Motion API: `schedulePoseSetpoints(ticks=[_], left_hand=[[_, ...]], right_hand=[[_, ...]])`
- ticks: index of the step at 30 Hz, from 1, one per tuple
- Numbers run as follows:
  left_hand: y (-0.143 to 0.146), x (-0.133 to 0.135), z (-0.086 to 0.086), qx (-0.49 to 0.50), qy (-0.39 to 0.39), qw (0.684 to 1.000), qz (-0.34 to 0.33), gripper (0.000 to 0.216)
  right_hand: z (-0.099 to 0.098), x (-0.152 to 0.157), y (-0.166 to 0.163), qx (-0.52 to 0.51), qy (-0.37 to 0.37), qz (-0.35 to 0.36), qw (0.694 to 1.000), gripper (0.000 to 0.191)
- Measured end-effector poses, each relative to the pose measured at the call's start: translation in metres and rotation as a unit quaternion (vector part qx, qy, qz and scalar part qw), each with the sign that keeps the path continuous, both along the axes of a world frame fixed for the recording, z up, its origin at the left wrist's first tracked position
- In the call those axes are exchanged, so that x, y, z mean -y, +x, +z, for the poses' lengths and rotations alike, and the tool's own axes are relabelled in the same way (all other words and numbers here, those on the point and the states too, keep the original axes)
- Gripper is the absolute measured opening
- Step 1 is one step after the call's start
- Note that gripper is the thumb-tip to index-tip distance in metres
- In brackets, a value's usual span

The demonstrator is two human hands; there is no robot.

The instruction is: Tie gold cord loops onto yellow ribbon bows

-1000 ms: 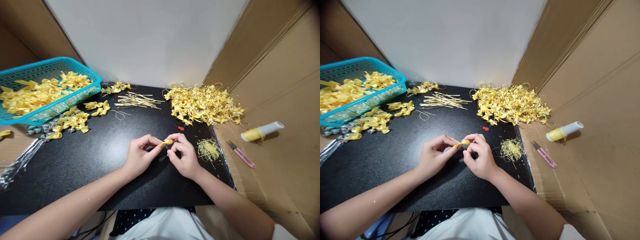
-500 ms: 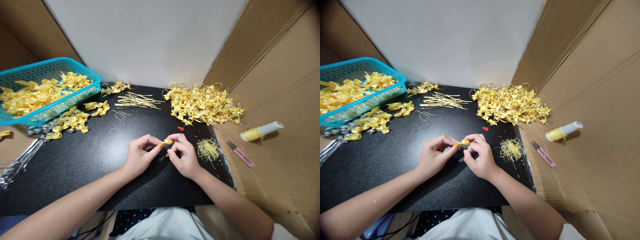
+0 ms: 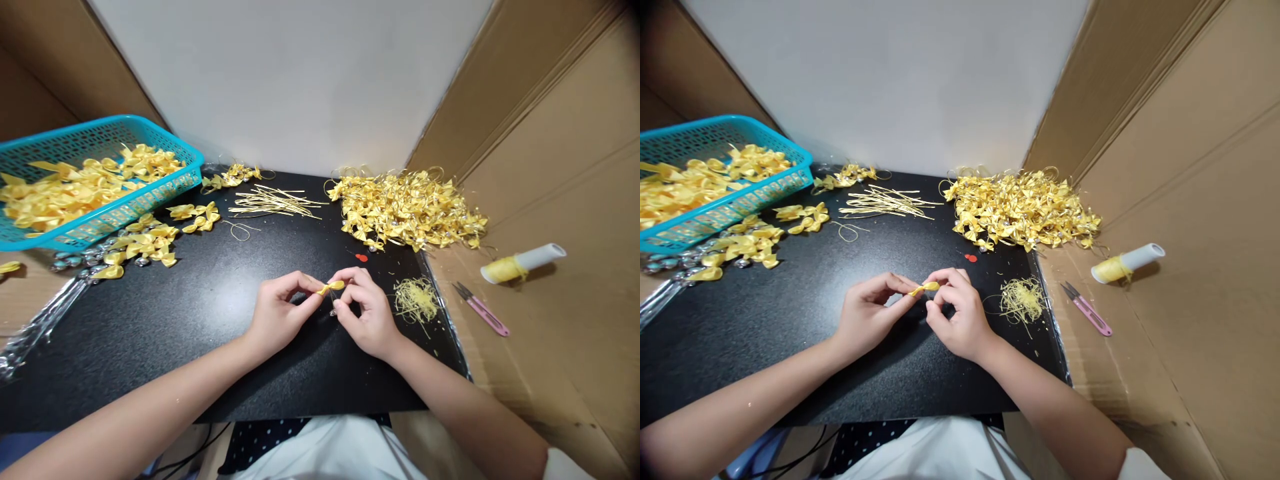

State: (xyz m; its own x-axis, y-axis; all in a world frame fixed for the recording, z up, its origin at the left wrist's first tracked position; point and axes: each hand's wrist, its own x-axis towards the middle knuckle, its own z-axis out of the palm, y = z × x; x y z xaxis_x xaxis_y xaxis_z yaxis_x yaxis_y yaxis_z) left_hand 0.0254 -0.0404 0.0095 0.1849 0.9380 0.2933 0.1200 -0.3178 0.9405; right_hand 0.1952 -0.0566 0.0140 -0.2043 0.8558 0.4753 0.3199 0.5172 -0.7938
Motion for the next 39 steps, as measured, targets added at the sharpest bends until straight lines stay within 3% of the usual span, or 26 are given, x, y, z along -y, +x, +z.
schedulePoseSetpoints(ticks=[9, 39], left_hand=[[-0.0026, 0.0002, -0.0008, -0.047, 0.051, 0.998, 0.013, 0.006], [-0.0015, 0.0005, 0.0014, -0.031, 0.032, 0.999, 0.015, 0.006]], right_hand=[[0.0005, 0.0006, -0.0001, 0.003, -0.034, 0.000, 0.999, 0.022], [-0.0009, 0.0002, -0.0007, -0.002, -0.026, -0.005, 1.000, 0.021]])
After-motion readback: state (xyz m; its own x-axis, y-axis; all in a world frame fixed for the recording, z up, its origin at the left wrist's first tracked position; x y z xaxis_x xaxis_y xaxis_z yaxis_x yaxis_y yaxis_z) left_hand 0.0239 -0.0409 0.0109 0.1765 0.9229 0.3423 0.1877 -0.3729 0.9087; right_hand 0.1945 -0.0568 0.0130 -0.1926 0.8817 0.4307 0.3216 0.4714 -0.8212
